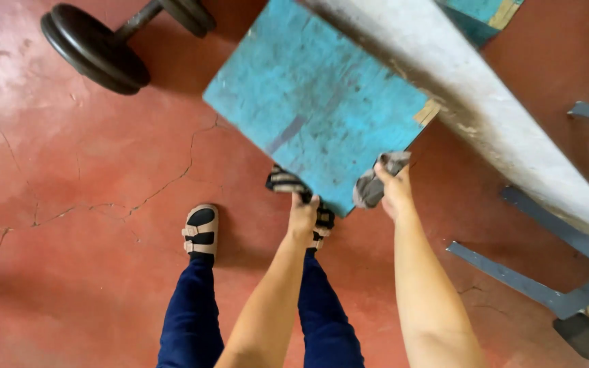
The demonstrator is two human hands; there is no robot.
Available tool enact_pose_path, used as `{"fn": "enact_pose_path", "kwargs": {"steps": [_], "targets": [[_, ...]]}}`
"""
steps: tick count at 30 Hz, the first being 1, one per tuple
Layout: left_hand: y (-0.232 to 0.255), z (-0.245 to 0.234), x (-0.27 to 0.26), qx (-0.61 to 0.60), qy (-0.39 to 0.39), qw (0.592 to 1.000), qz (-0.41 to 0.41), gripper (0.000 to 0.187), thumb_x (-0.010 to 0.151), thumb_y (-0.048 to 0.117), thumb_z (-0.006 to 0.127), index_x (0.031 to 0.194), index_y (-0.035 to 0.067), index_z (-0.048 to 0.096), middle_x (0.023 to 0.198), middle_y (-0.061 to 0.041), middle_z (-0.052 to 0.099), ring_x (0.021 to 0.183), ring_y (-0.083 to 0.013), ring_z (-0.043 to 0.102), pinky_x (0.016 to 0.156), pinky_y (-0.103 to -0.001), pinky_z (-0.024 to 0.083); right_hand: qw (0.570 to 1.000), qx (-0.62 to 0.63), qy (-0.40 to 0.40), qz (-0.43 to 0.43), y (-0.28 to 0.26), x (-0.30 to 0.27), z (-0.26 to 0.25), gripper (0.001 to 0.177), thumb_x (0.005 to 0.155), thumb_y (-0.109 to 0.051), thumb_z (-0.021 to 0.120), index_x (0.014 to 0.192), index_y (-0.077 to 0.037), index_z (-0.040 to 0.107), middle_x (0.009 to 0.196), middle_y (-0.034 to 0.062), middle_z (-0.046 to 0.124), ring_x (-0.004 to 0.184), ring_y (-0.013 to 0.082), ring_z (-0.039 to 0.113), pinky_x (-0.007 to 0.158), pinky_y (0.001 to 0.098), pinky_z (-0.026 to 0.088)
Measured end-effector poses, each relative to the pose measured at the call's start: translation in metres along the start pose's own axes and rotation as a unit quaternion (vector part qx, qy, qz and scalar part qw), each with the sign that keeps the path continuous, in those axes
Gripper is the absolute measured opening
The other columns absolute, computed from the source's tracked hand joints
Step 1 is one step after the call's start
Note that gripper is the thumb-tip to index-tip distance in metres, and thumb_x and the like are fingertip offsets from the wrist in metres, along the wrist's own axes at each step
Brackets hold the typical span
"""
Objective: Cleaning a blue plastic crate with a rag in a gym.
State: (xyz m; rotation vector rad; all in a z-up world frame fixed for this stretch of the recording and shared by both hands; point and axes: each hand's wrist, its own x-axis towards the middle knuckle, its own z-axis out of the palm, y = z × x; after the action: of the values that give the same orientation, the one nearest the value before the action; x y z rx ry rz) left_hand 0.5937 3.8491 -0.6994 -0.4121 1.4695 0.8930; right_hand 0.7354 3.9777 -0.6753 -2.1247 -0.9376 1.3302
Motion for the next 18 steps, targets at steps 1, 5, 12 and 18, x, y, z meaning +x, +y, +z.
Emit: {"fn": "enact_pose_path", "kwargs": {"steps": [1,5,12,18], "targets": [[-0.006,-0.002,0.031,0.022,-0.02,0.998,0.053,0.041,0.101,0.012,0.059,0.141,0.017,0.049,0.132,-0.021,0.059,0.104,-0.0343,0.061,0.072,-0.048,0.056,0.999,0.044,-0.001,-0.008,0.017,0.027,0.003,0.078,0.094,-0.016,0.08,0.155,-0.001,0.034,0.153,0.0264,0.045,0.141,0.0378,0.045,0.114,0.0509,0.039],[-0.017,-0.011,0.143,0.073,-0.057,0.986,0.14,0.061,0.097,0.003,0.059,0.155,0.012,0.042,0.107,-0.019,0.07,0.081,-0.0279,0.07,0.067,-0.041,0.06,0.996,0.058,-0.044,-0.056,0.064,0.096,0.006,0.063,0.097,0.001,0.069,0.152,-0.012,0.042,0.146,0.0146,0.054,0.134,0.0275,0.052,0.106,0.0448,0.05],[0.054,-0.036,0.082,0.313,-0.129,0.93,0.145,0.057,0.091,0.027,0.072,0.144,0.04,0.057,0.136,-0.006,0.067,0.127,-0.0265,0.063,0.103,-0.041,0.054,0.981,0.127,-0.124,-0.078,0.007,0.022,0.016,0.066,0.098,0.011,0.062,0.155,-0.012,0.037,0.147,0.0136,0.057,0.133,0.0242,0.055,0.11,0.0406,0.047],[0.159,-0.143,-0.137,0.057,-0.214,0.954,0.204,0.068,0.091,-0.004,0.063,0.155,0.011,0.046,0.134,-0.031,0.061,0.121,-0.0427,0.061,0.101,-0.056,0.05,0.992,-0.035,-0.123,-0.005,-0.057,-0.155,0.049,0.09,0.084,-0.003,0.077,0.16,-0.001,0.029,0.156,0.0305,0.04,0.145,0.043,0.039,0.12,0.0534,0.034]]}}
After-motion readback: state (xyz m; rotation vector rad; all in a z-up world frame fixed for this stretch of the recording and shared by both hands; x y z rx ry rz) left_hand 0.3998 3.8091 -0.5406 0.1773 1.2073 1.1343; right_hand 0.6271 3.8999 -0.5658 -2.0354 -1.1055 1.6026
